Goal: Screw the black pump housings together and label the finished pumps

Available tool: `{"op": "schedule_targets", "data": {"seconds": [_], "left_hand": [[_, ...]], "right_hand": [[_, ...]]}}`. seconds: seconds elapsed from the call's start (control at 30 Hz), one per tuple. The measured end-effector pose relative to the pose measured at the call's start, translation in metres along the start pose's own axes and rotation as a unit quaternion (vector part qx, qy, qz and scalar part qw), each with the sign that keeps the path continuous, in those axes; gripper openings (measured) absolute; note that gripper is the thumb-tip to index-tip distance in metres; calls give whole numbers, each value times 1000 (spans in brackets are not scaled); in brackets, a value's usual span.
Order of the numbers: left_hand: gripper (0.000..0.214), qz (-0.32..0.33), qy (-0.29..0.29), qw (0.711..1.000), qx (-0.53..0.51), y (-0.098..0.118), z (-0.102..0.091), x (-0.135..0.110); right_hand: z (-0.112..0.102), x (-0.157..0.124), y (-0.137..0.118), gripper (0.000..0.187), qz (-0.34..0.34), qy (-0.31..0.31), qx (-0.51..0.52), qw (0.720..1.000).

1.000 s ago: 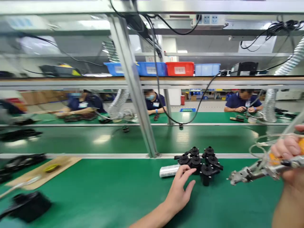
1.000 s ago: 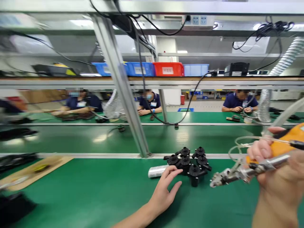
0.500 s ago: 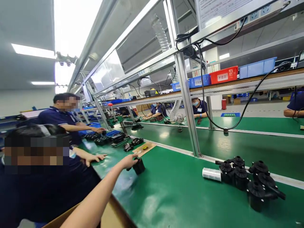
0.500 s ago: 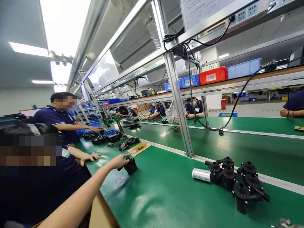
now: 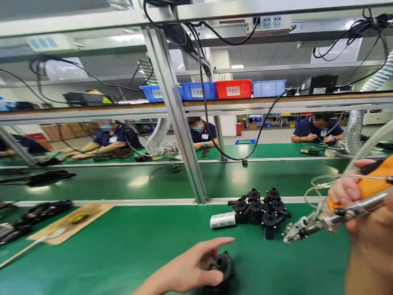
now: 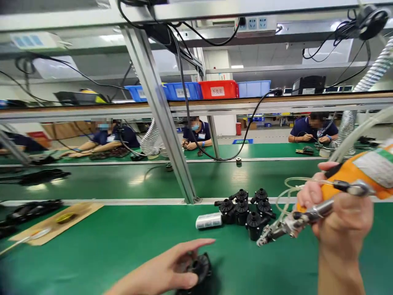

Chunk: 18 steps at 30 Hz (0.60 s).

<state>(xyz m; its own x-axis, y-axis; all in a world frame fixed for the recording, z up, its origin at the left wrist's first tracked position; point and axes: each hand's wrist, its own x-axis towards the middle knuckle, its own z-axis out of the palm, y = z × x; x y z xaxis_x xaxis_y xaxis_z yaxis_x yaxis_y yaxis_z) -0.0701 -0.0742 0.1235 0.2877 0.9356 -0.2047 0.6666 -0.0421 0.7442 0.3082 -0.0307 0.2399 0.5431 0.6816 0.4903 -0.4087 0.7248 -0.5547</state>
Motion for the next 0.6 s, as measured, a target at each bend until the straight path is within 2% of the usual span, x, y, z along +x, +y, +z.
{"op": "schedule_targets", "data": {"seconds": [0.03,0.1,0.17,0.23,0.3,0.37,0.47,0.6], "left_hand": [[71,42,-23,999,3,15,21,16],[55,100,-7,995,-3,36,56,45],[45,119,35,991,-47,43,82,67],[43,119,75,983,-115,39,101,83],[46,109,95,973,-177,32,112,91],[52,96,90,968,-214,25,116,93],[57,84,77,964,-239,22,118,92],[51,89,88,962,-245,23,117,93]], "right_hand": [[4,-4,3,71,1,-36,-10,999],[5,-10,10,61,4,-85,-32,996],[3,-14,18,57,8,-98,-55,994],[2,-15,26,55,12,-109,-81,991],[3,-17,34,53,16,-127,-106,986],[7,-20,42,52,24,-144,-119,982],[14,-27,51,51,44,-163,-113,979],[19,-30,60,57,57,-169,-114,977]]}}
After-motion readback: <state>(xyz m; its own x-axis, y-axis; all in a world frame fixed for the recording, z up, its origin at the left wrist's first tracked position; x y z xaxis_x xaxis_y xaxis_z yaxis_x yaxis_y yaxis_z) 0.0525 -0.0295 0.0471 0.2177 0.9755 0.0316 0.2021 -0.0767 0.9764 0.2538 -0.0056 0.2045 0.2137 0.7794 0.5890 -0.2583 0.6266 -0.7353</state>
